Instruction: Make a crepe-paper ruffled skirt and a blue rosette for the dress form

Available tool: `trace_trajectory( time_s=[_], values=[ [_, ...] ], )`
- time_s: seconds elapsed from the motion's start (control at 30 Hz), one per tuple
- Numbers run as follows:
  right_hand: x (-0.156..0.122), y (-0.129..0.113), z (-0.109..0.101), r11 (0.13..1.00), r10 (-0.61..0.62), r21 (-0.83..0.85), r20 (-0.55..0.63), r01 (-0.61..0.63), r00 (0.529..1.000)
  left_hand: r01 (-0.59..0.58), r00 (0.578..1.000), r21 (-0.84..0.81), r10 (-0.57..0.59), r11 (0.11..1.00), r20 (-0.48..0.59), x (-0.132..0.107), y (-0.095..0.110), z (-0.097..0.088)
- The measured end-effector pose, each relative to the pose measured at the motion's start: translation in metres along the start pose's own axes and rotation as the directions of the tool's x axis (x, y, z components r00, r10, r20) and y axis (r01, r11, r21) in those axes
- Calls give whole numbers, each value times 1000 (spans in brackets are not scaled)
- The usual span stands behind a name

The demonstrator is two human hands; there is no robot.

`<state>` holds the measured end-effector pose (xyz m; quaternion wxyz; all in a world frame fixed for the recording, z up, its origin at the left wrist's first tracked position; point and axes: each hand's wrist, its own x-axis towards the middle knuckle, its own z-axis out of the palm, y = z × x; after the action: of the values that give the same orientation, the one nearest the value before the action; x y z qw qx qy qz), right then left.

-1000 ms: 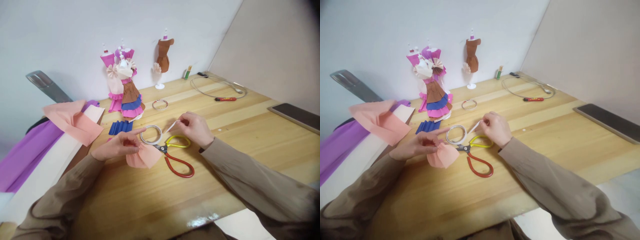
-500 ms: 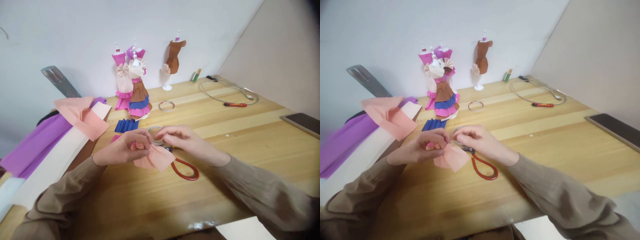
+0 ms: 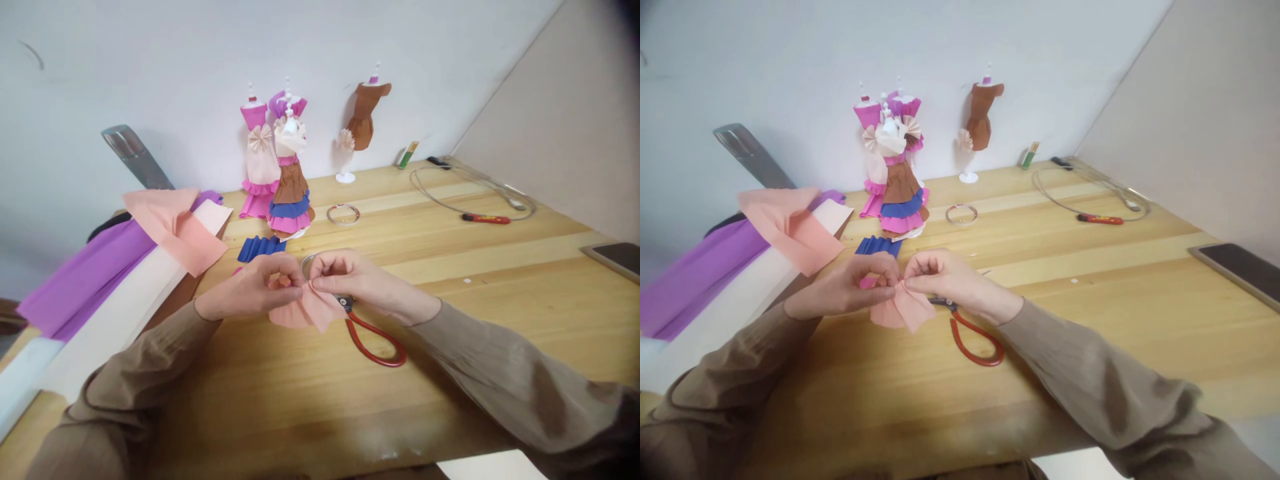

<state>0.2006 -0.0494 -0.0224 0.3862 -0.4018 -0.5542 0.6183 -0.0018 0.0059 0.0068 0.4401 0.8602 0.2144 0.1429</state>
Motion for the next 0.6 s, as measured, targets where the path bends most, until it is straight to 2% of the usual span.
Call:
trace_trajectory(
  time_s=[0.1, 0.17, 0.23, 0.3, 0.47, 0.6],
  values=[
    [0, -3, 1, 987, -71, -149, -46, 64, 996, 68, 997, 35, -66, 997, -44, -1, 2, 1],
    [-3, -4, 2, 928, -194, -339, -88, 154, 977, 80, 996, 100, -75, 992, -57, -3, 4, 0],
    [-6, -5, 3, 811, -355, -526, -94, 257, 930, 90, 995, 147, -83, 985, -54, -4, 6, -1],
    [-9, -5, 4, 695, -474, -639, -64, 329, 878, 115, 993, 148, -109, 982, -50, -4, 9, -1],
    [-11, -3, 7, 433, -627, -779, 102, 454, 772, 149, 987, 154, -137, 977, -85, -3, 15, 2],
    [-9, 3, 10, 209, -682, -840, 242, 501, 690, 169, 980, 233, -138, 958, -142, -2, 15, 8]
  ],
)
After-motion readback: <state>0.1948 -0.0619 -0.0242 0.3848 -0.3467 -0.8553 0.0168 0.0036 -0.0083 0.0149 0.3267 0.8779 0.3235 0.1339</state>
